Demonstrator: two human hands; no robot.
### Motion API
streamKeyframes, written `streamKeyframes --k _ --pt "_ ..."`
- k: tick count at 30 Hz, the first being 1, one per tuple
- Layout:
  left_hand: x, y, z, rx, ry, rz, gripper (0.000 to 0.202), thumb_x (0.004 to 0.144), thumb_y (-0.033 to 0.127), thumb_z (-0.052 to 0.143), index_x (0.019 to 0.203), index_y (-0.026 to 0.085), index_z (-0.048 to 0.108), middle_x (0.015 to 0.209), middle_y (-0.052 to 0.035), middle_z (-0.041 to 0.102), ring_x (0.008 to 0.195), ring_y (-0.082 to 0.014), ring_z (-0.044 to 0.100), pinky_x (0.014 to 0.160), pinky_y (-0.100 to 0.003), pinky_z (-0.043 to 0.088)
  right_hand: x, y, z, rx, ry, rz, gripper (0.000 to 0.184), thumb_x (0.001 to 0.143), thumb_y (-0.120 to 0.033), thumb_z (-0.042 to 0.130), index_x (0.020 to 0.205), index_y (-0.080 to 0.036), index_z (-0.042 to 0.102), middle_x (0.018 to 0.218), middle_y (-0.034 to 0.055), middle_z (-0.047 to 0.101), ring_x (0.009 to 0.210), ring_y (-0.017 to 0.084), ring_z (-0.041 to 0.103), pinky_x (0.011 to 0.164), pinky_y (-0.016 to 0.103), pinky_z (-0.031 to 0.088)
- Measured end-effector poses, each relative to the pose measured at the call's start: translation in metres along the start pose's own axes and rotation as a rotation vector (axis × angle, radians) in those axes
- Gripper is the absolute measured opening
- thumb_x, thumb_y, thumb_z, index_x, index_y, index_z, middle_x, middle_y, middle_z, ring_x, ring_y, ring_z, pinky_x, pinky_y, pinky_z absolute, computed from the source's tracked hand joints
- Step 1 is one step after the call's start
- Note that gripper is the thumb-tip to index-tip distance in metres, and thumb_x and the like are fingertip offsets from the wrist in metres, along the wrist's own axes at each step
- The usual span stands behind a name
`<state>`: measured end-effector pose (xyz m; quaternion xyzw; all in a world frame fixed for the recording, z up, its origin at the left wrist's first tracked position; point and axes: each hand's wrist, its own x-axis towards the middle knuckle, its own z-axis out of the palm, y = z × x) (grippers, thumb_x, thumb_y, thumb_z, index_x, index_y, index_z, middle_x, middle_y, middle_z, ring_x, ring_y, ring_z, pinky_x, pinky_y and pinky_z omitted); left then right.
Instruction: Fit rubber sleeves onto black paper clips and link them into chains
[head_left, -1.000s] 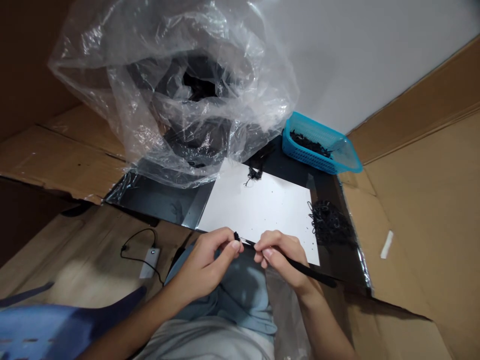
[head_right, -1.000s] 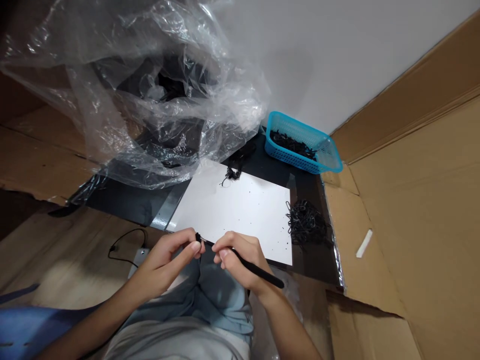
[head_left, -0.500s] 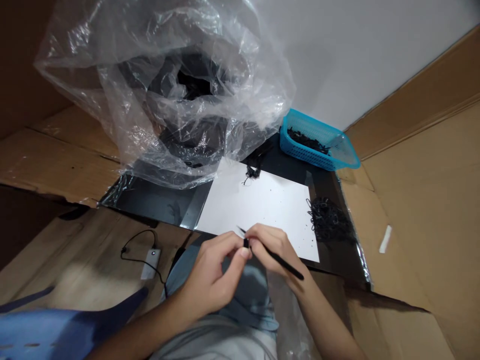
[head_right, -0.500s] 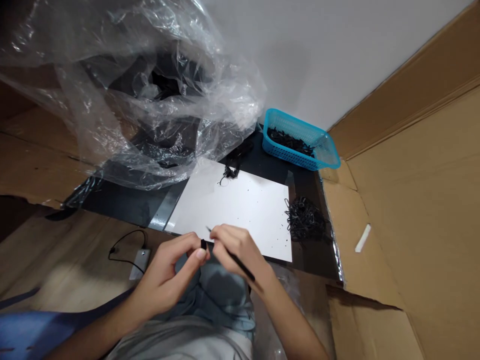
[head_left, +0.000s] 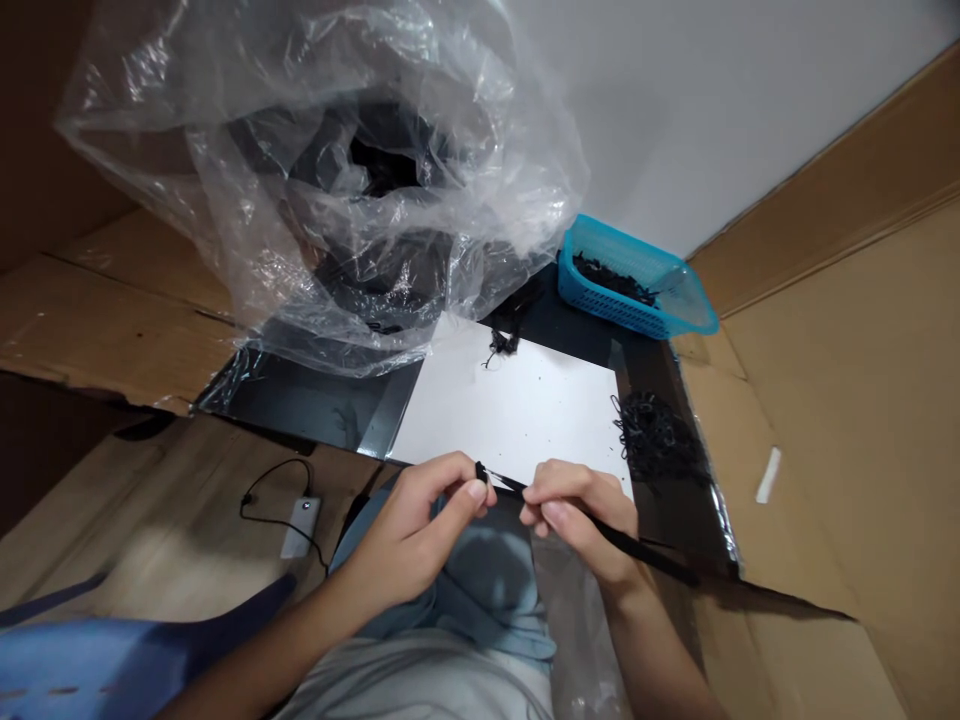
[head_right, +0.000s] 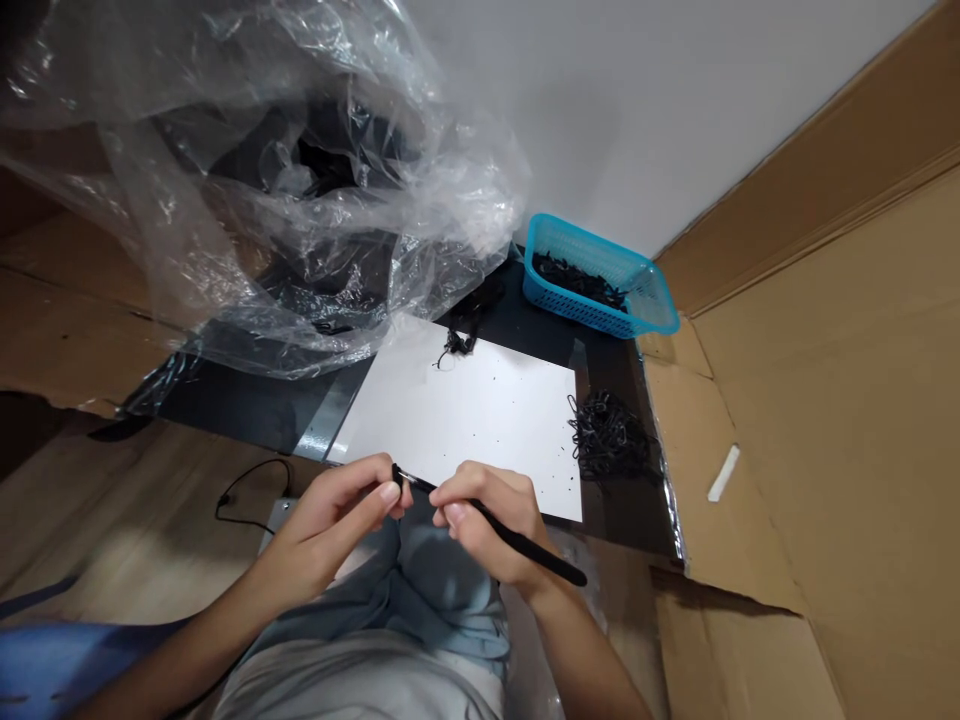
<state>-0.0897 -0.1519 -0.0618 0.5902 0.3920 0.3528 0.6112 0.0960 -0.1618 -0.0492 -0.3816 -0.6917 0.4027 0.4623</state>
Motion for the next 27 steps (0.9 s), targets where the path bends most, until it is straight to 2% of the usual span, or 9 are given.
streamKeyframes --k 6,11,18,22,27 --pt "0.0 0.002 -0.002 0.04 -0.002 0.011 0.028 0.092 0.029 0.045 0.069 0.015 0.054 0.067 0.0005 0.054 0.064 -0.0118 0.048 0.063 -0.022 0.037 0.0 0.006 0.0 0.042 0.002 0.053 0.017 0.083 -0.011 0.048 0.084 -0.02 0.062 0.061 -0.0004 0.063 0.047 0.009 0.055 0.044 0.019 0.046" --pt "0.0 0.0 -0.002 0.113 -0.011 0.018 0.03 0.091 0.029 0.044 0.067 0.015 0.052 0.064 0.0013 0.05 0.063 -0.0121 0.047 0.06 -0.023 0.035 -0.001 0.008 -0.003 0.019 -0.062 0.092 0.016 0.083 -0.01 0.047 0.083 -0.019 0.061 0.061 -0.0007 0.063 0.047 0.009 0.056 0.044 0.019 0.047" --pt "0.004 -0.007 0.0 0.161 0.019 0.006 0.028 0.092 0.028 0.041 0.069 0.015 0.051 0.065 0.0008 0.051 0.064 -0.0133 0.048 0.061 -0.024 0.035 0.003 0.001 -0.002 -0.246 -0.117 0.018 0.021 0.082 -0.006 0.042 0.08 -0.02 0.057 0.063 -0.0023 0.06 0.051 0.009 0.055 0.048 0.019 0.043" --pt "0.004 -0.01 0.002 0.166 0.047 0.014 0.029 0.092 0.028 0.04 0.068 0.016 0.05 0.065 0.0005 0.05 0.063 -0.0134 0.047 0.06 -0.024 0.035 0.005 -0.002 0.002 -0.326 -0.139 -0.014 0.021 0.081 -0.006 0.04 0.079 -0.021 0.054 0.063 -0.0023 0.058 0.051 0.01 0.053 0.048 0.021 0.041" --pt "-0.011 0.006 0.007 0.179 0.015 0.105 0.028 0.093 0.025 0.041 0.068 0.016 0.05 0.064 0.0009 0.049 0.062 -0.0122 0.047 0.059 -0.024 0.034 0.009 0.02 0.007 -0.411 -0.171 -0.027 0.02 0.082 -0.008 0.041 0.075 -0.02 0.055 0.062 -0.0009 0.058 0.055 0.011 0.054 0.052 0.022 0.043"
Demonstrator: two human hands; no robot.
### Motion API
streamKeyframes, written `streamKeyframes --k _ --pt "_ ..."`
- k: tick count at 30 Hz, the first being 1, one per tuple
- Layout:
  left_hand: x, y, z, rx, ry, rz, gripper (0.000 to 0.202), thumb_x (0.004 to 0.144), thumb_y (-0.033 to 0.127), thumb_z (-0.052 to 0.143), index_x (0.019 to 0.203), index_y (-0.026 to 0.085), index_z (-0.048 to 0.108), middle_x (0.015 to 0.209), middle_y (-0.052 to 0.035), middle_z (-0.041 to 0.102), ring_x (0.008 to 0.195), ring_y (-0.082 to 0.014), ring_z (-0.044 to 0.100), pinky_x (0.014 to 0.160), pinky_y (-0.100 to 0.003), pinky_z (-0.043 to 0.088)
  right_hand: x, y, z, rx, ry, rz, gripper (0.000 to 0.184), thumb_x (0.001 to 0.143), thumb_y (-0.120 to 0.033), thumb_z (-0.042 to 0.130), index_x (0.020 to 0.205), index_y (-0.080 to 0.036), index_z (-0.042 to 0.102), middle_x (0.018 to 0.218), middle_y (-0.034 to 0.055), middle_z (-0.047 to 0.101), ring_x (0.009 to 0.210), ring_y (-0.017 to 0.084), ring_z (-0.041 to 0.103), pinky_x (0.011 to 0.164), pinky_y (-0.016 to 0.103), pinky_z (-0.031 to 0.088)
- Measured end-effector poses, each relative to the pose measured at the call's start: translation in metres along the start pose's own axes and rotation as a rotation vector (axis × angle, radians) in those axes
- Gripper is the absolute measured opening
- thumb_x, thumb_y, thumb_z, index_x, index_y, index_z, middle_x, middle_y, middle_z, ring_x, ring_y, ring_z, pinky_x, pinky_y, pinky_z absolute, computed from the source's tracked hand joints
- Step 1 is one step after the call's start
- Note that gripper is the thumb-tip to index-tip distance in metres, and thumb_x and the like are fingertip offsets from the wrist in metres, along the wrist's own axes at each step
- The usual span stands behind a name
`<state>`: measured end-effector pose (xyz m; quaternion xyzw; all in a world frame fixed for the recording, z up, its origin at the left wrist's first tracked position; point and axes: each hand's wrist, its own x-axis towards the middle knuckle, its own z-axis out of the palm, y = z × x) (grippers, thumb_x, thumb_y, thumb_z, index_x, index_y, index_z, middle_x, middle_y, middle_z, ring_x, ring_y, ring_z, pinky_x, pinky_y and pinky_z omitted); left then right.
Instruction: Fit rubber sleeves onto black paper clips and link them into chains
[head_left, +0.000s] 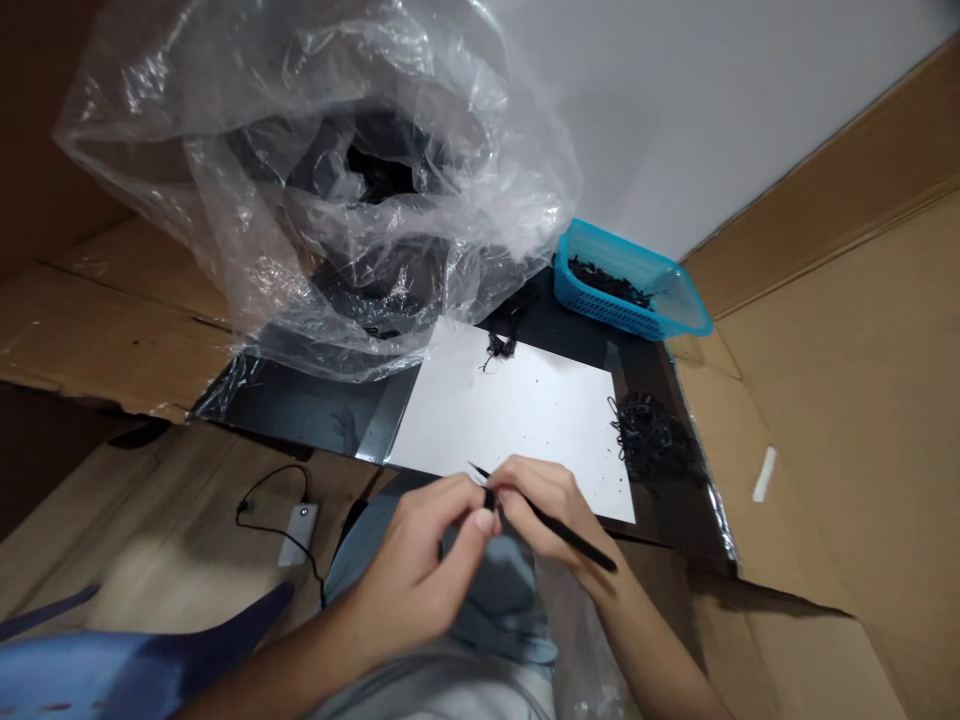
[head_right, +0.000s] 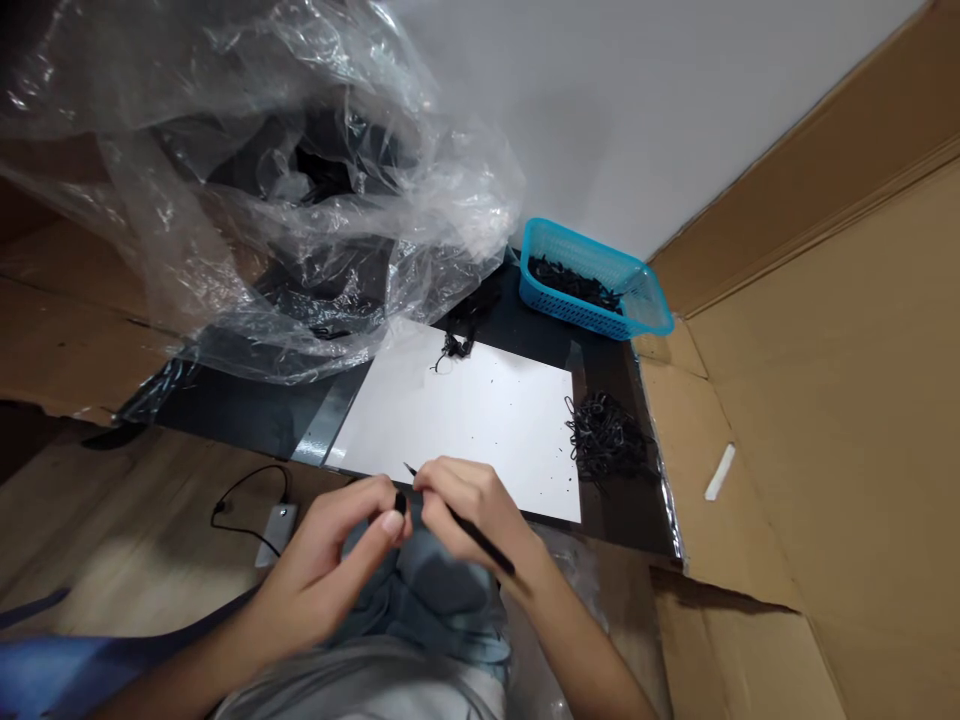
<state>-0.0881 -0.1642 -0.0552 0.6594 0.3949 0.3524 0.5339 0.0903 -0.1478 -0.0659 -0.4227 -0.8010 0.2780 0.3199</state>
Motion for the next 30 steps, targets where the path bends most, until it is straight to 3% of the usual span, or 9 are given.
streamKeyframes --k 2,5,7,10,14,22,26,30 --pt "-0.003 0.008 -0.003 -0.027 -0.027 0.018 0.028 0.093 0.025 0.041 0.068 0.016 0.051 0.065 0.0007 0.05 0.062 -0.012 0.048 0.06 -0.023 0.035 -0.001 0.012 0.0 0.024 0.059 0.087 0.019 0.083 -0.011 0.042 0.075 -0.019 0.057 0.062 -0.0012 0.059 0.055 0.011 0.056 0.052 0.022 0.044" --pt "-0.001 0.011 -0.009 -0.109 -0.023 -0.037 0.029 0.093 0.026 0.042 0.067 0.017 0.051 0.064 0.0011 0.05 0.06 -0.0114 0.047 0.058 -0.023 0.035 -0.008 0.02 -0.007 0.191 0.269 0.241 0.015 0.084 -0.015 0.046 0.08 -0.019 0.06 0.063 -0.0011 0.062 0.052 0.011 0.057 0.05 0.022 0.046" --pt "0.003 0.007 -0.012 -0.134 -0.012 -0.065 0.028 0.093 0.027 0.043 0.068 0.017 0.052 0.065 0.0009 0.052 0.06 -0.0114 0.046 0.058 -0.022 0.035 -0.014 0.016 -0.012 0.342 0.347 0.233 0.014 0.085 -0.018 0.048 0.081 -0.019 0.061 0.062 -0.0002 0.063 0.049 0.011 0.056 0.046 0.022 0.046" --pt "0.007 0.0 -0.012 -0.138 -0.013 -0.081 0.027 0.092 0.028 0.044 0.069 0.016 0.052 0.068 0.0004 0.054 0.062 -0.0114 0.047 0.059 -0.022 0.036 -0.019 -0.002 -0.015 0.489 0.284 0.168 0.012 0.086 -0.022 0.051 0.084 -0.019 0.063 0.062 0.0013 0.063 0.048 0.011 0.056 0.041 0.022 0.044" --pt "0.007 -0.003 -0.008 -0.143 -0.023 -0.076 0.028 0.093 0.028 0.043 0.07 0.016 0.051 0.069 0.0005 0.054 0.063 -0.0111 0.047 0.06 -0.022 0.037 -0.016 -0.016 -0.01 0.521 0.201 0.101 0.013 0.087 -0.024 0.051 0.084 -0.021 0.063 0.06 0.0004 0.063 0.048 0.011 0.056 0.043 0.022 0.046" --pt "0.008 -0.002 -0.009 -0.091 -0.047 -0.087 0.029 0.093 0.029 0.042 0.068 0.016 0.05 0.066 0.0008 0.051 0.062 -0.012 0.047 0.059 -0.022 0.036 -0.018 -0.006 -0.002 0.6 0.203 0.173 0.012 0.086 -0.026 0.053 0.083 -0.02 0.063 0.061 0.0009 0.064 0.048 0.011 0.056 0.041 0.021 0.046" --pt "0.007 -0.003 -0.01 -0.022 -0.055 -0.069 0.029 0.093 0.028 0.041 0.068 0.016 0.049 0.064 0.0017 0.049 0.061 -0.0118 0.046 0.059 -0.023 0.035 -0.018 -0.009 -0.001 0.539 0.216 0.172 0.012 0.084 -0.02 0.05 0.082 -0.02 0.061 0.06 0.0006 0.063 0.047 0.011 0.056 0.04 0.02 0.045" --pt "0.007 -0.006 -0.008 0.023 -0.043 -0.053 0.029 0.093 0.027 0.039 0.067 0.017 0.045 0.065 0.002 0.049 0.062 -0.0119 0.047 0.059 -0.023 0.034 -0.019 -0.012 -0.002 0.337 0.18 0.134 0.017 0.084 -0.012 0.045 0.083 -0.02 0.06 0.061 -0.0002 0.062 0.049 0.011 0.055 0.043 0.021 0.045"
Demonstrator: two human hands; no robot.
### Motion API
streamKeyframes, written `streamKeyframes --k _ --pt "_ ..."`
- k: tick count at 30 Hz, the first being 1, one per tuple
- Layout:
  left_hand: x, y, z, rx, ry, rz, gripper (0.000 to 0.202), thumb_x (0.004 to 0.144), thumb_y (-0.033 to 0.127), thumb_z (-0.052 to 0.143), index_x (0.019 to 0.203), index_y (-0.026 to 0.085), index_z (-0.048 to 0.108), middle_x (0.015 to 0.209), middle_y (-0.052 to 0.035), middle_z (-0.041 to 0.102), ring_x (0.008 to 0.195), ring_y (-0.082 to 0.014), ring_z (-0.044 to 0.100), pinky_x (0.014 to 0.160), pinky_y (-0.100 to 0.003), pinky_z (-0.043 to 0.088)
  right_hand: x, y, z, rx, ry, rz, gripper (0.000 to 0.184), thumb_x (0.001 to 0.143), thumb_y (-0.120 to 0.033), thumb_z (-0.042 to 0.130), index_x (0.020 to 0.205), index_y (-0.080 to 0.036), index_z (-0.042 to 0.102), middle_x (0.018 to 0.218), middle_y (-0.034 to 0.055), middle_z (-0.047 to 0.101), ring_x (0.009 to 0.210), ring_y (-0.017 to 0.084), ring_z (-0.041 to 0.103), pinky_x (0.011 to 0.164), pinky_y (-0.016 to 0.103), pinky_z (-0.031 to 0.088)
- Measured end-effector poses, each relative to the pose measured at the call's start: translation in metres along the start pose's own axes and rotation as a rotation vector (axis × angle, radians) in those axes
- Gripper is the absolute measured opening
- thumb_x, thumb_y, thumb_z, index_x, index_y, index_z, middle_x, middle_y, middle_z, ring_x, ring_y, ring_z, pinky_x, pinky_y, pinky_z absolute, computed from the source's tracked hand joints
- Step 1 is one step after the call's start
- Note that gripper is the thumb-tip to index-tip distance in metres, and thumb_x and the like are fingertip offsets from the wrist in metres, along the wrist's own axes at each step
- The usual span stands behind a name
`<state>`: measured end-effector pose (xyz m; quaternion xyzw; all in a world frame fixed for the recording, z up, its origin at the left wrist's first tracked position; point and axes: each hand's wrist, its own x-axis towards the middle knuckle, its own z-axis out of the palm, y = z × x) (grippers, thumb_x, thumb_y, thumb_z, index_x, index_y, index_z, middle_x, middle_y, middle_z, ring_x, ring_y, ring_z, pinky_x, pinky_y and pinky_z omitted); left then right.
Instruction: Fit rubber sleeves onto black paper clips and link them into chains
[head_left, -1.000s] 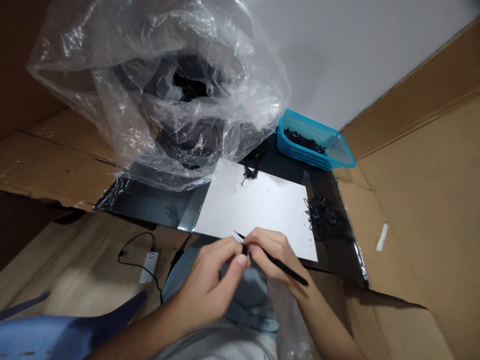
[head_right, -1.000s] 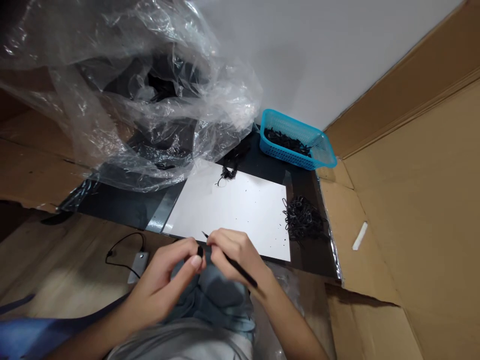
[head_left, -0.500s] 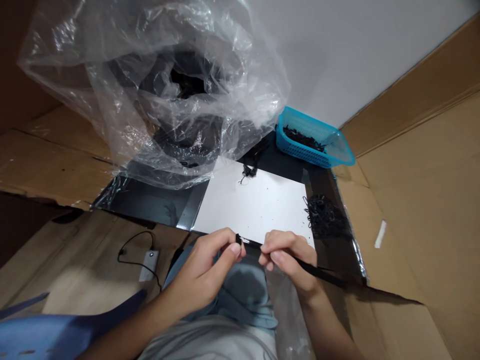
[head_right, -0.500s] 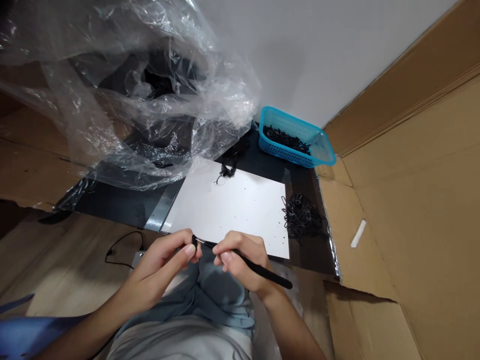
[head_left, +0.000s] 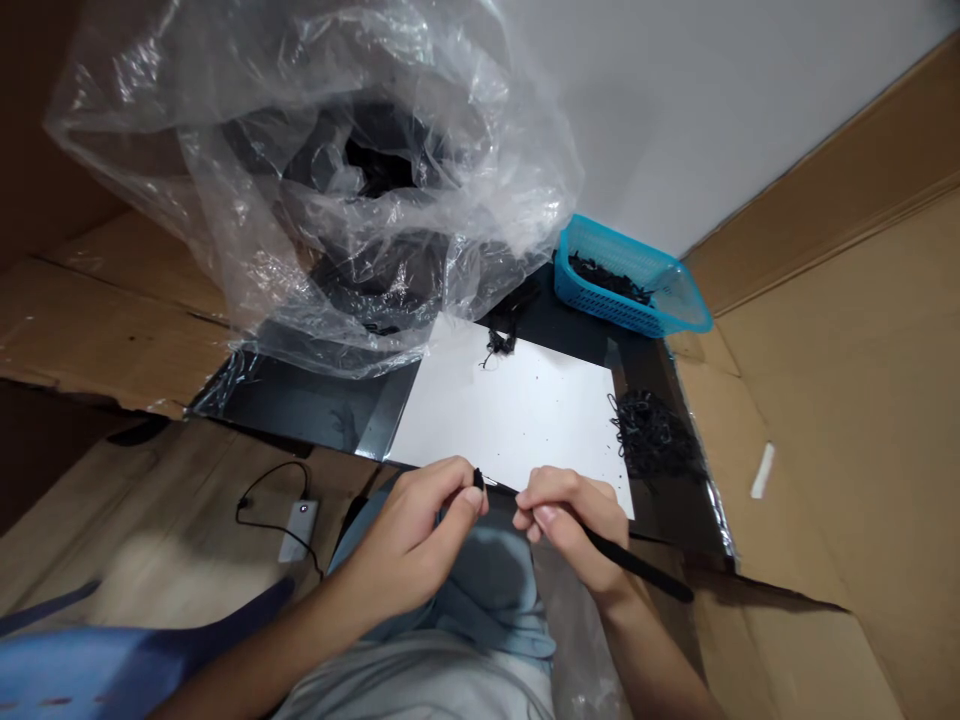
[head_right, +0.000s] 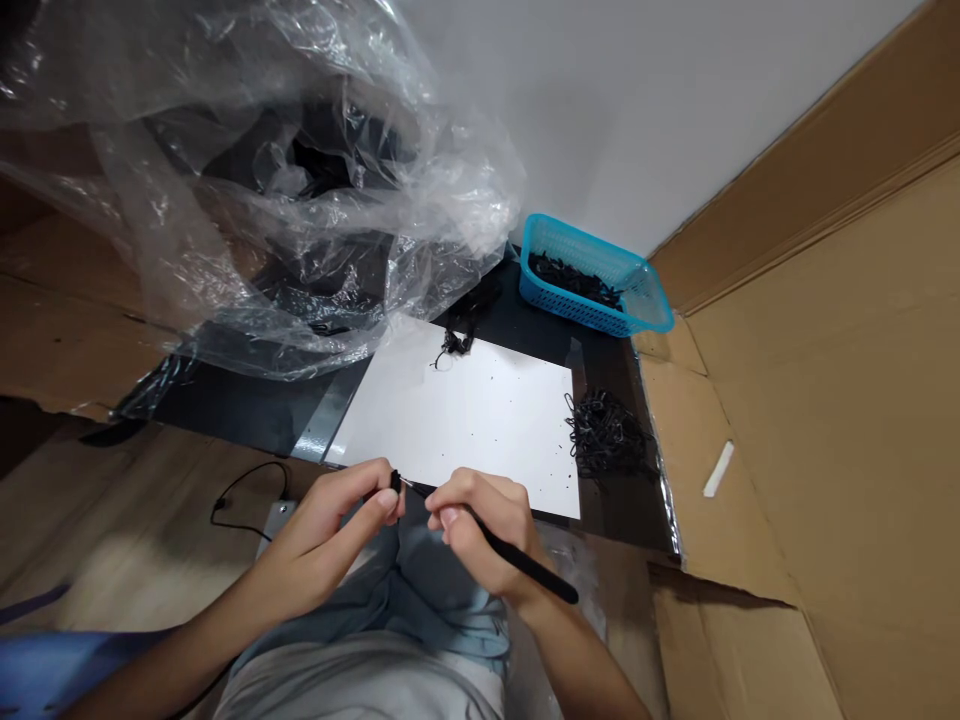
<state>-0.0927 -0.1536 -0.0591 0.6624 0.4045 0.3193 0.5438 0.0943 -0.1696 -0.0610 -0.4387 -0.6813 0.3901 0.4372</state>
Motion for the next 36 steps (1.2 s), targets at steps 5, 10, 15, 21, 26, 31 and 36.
streamKeyframes --k 5,10,15,21,26,31,36 --pt "0.002 -0.007 0.002 0.03 0.018 -0.008 0.028 0.094 0.027 0.038 0.068 0.017 0.045 0.064 0.0022 0.047 0.062 -0.0126 0.046 0.059 -0.025 0.033 -0.001 -0.001 0.001 -0.128 -0.027 -0.043 0.02 0.084 -0.008 0.043 0.083 -0.021 0.058 0.064 -0.0008 0.06 0.053 0.011 0.056 0.046 0.021 0.044" --pt "-0.003 -0.004 0.008 -0.002 0.004 -0.027 0.03 0.094 0.028 0.037 0.067 0.017 0.045 0.064 0.0019 0.046 0.062 -0.0127 0.045 0.059 -0.025 0.032 0.007 0.005 0.007 -0.289 -0.033 -0.174 0.021 0.082 -0.007 0.041 0.08 -0.02 0.057 0.063 -0.0012 0.058 0.052 0.011 0.055 0.05 0.022 0.043" --pt "-0.007 0.005 0.008 -0.159 -0.06 -0.065 0.031 0.093 0.029 0.04 0.066 0.016 0.047 0.063 0.0023 0.046 0.061 -0.0115 0.043 0.059 -0.024 0.032 0.016 0.029 -0.003 -0.377 0.06 0.003 0.017 0.087 -0.015 0.043 0.082 -0.02 0.058 0.066 -0.0009 0.061 0.059 0.013 0.059 0.057 0.023 0.045" --pt "-0.001 0.0 -0.004 -0.367 -0.067 -0.109 0.027 0.092 0.027 0.041 0.069 0.016 0.051 0.068 0.0016 0.05 0.063 -0.0105 0.044 0.058 -0.021 0.033 0.021 0.051 -0.035 -0.66 0.163 0.047 0.014 0.09 -0.026 0.046 0.096 -0.02 0.057 0.085 0.004 0.06 0.077 0.018 0.059 0.07 0.028 0.046" --pt "0.0 0.003 -0.004 -0.397 -0.065 -0.109 0.027 0.091 0.027 0.042 0.068 0.016 0.05 0.069 0.0009 0.051 0.064 -0.0106 0.044 0.058 -0.021 0.034 0.031 0.062 -0.049 -1.122 -0.025 0.018 0.023 0.082 -0.009 0.041 0.101 -0.012 0.053 0.09 0.0119 0.054 0.086 0.026 0.051 0.074 0.036 0.041" --pt "0.002 0.002 -0.002 -0.434 -0.08 -0.122 0.027 0.09 0.027 0.043 0.069 0.015 0.053 0.07 0.0001 0.053 0.064 -0.011 0.044 0.058 -0.021 0.034 0.051 0.053 -0.052 -1.398 -0.288 0.084 0.027 0.077 -0.003 0.043 0.099 -0.013 0.055 0.092 0.0124 0.056 0.083 0.027 0.047 0.07 0.034 0.035" --pt "0.007 -0.001 -0.002 -0.737 -0.154 -0.229 0.026 0.082 0.03 0.052 0.062 0.013 0.054 0.06 -0.0006 0.051 0.056 -0.0093 0.039 0.054 -0.021 0.031 0.068 0.048 -0.05 -1.42 -0.431 0.049 0.024 0.08 -0.006 0.043 0.097 -0.015 0.058 0.088 0.0108 0.057 0.084 0.025 0.049 0.067 0.033 0.033"
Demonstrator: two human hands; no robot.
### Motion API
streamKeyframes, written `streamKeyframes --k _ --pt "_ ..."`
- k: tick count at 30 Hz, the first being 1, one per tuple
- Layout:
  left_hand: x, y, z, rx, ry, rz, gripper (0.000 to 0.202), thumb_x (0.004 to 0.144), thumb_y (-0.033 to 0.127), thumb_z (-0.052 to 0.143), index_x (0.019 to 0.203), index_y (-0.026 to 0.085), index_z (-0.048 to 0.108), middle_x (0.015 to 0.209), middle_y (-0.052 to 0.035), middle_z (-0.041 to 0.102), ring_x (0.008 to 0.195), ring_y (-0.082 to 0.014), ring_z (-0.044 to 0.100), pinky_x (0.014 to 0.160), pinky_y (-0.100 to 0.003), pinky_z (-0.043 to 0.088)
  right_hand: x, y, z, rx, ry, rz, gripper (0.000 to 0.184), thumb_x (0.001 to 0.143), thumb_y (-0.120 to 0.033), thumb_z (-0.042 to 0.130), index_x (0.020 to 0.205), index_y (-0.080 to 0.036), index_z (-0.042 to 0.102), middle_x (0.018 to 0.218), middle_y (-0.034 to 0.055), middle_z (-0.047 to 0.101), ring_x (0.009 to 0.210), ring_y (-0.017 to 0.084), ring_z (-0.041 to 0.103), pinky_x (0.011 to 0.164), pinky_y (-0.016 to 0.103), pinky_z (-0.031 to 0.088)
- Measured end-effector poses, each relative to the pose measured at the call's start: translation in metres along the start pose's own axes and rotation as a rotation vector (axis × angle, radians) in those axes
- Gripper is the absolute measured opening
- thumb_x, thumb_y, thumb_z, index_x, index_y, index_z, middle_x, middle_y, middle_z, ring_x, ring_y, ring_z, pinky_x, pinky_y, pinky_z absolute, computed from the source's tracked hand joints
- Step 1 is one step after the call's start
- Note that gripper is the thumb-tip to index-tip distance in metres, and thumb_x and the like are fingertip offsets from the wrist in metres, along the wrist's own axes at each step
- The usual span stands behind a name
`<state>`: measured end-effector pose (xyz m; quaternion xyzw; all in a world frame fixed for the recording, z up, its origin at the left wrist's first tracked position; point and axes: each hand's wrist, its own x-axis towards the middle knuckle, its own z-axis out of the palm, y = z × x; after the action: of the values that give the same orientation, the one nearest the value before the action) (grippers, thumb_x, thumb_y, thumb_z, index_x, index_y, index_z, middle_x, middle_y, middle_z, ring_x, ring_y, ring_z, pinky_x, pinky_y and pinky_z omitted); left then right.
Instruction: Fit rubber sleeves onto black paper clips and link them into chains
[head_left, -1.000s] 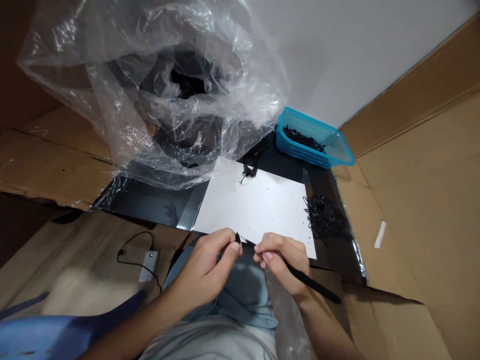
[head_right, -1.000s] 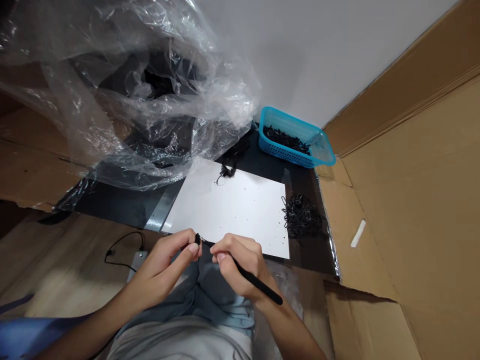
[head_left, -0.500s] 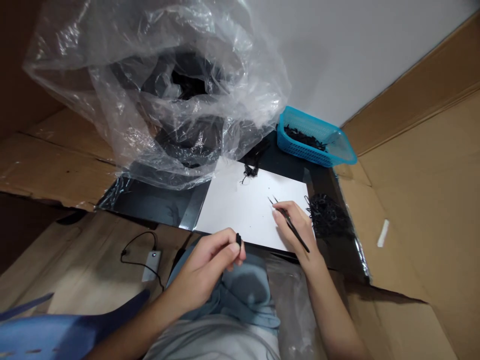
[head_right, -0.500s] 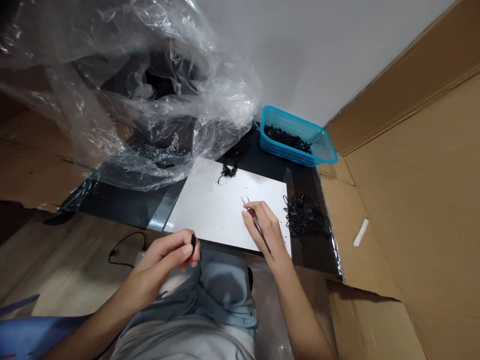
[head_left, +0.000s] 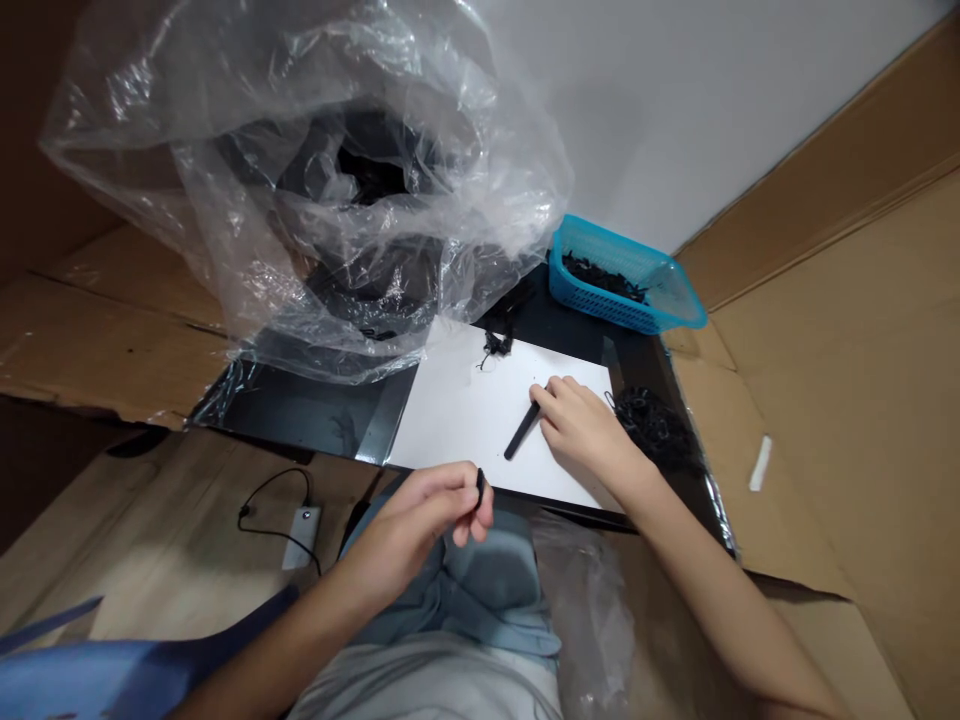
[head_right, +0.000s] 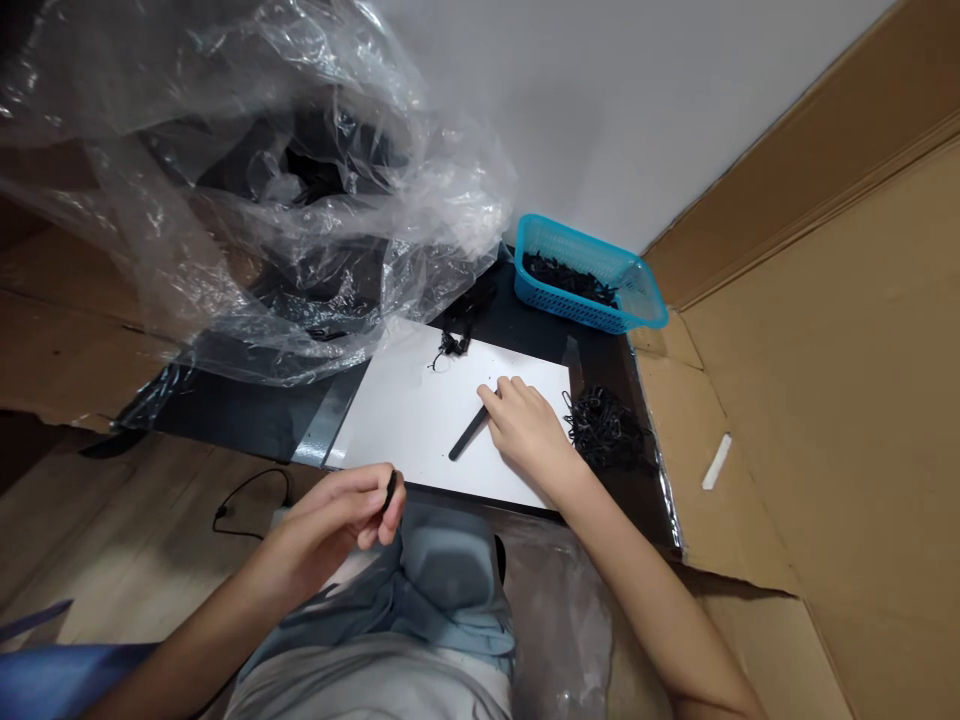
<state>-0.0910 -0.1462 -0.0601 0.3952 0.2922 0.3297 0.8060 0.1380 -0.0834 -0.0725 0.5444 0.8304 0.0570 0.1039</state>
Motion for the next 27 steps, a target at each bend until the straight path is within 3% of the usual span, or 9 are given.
streamKeyframes --k 3,6,9,11,13,19,23,27 --pt "0.002 0.0 0.0 -0.26 -0.03 -0.096 0.024 0.076 0.028 0.058 0.06 0.011 0.055 0.057 -0.0006 0.05 0.052 -0.0073 0.038 0.051 -0.019 0.03 0.002 0.001 -0.004 0.02 0.018 0.013 0.025 0.08 -0.007 0.044 0.099 -0.016 0.058 0.087 0.0114 0.058 0.082 0.026 0.052 0.066 0.033 0.035" --pt "0.002 -0.001 -0.002 -0.444 -0.077 -0.157 0.021 0.075 0.024 0.061 0.06 0.009 0.059 0.056 0.0005 0.048 0.048 -0.005 0.036 0.051 -0.017 0.031 -0.005 -0.004 -0.015 0.33 0.14 0.027 0.019 0.085 -0.013 0.042 0.098 -0.016 0.056 0.083 0.0086 0.059 0.079 0.023 0.055 0.066 0.032 0.039" --pt "0.002 -0.004 -0.005 -0.543 -0.145 -0.201 0.019 0.074 0.023 0.063 0.062 0.008 0.062 0.052 0.0021 0.044 0.047 -0.0045 0.037 0.051 -0.016 0.035 -0.017 -0.02 -0.032 0.86 0.167 -0.216 0.012 0.09 -0.022 0.043 0.095 -0.018 0.054 0.082 0.0038 0.061 0.073 0.016 0.057 0.065 0.027 0.044" --pt "0.003 -0.007 -0.006 -0.572 -0.178 -0.216 0.018 0.073 0.022 0.064 0.062 0.008 0.064 0.053 0.002 0.044 0.046 -0.0043 0.038 0.052 -0.016 0.036 -0.023 -0.034 -0.041 1.082 0.113 -0.365 0.011 0.09 -0.024 0.047 0.094 -0.018 0.055 0.081 0.0025 0.061 0.072 0.014 0.058 0.065 0.025 0.046" --pt "0.003 -0.009 -0.006 -0.568 -0.192 -0.213 0.017 0.073 0.023 0.064 0.063 0.008 0.065 0.054 0.0015 0.047 0.045 -0.0034 0.036 0.051 -0.016 0.036 -0.027 -0.046 -0.046 1.21 0.103 -0.413 0.009 0.089 -0.024 0.05 0.092 -0.018 0.056 0.079 0.0015 0.06 0.071 0.012 0.058 0.064 0.023 0.046" --pt "0.001 -0.009 0.0 -0.422 -0.149 -0.162 0.019 0.074 0.024 0.06 0.068 0.007 0.068 0.055 -0.0024 0.053 0.048 -0.0067 0.036 0.05 -0.019 0.03 -0.028 -0.056 -0.041 1.432 0.151 -0.37 0.007 0.085 -0.017 0.054 0.079 -0.019 0.055 0.069 -0.0016 0.057 0.063 0.011 0.055 0.059 0.022 0.045" --pt "-0.002 -0.004 -0.003 -0.143 -0.118 -0.018 0.029 0.079 0.032 0.053 0.072 0.009 0.067 0.065 -0.0053 0.059 0.057 -0.0111 0.043 0.053 -0.023 0.031 -0.03 -0.056 -0.035 1.519 0.153 -0.337 0.006 0.084 -0.019 0.056 0.078 -0.019 0.057 0.068 -0.0019 0.057 0.061 0.01 0.056 0.057 0.022 0.045" --pt "-0.005 0.003 -0.006 0.171 -0.01 0.112 0.023 0.083 0.029 0.051 0.074 0.012 0.066 0.069 -0.0024 0.058 0.065 -0.0128 0.048 0.057 -0.023 0.033 -0.032 -0.059 -0.03 1.627 0.117 -0.318 0.007 0.085 -0.02 0.057 0.078 -0.018 0.058 0.067 -0.0018 0.057 0.058 0.01 0.055 0.055 0.022 0.044"
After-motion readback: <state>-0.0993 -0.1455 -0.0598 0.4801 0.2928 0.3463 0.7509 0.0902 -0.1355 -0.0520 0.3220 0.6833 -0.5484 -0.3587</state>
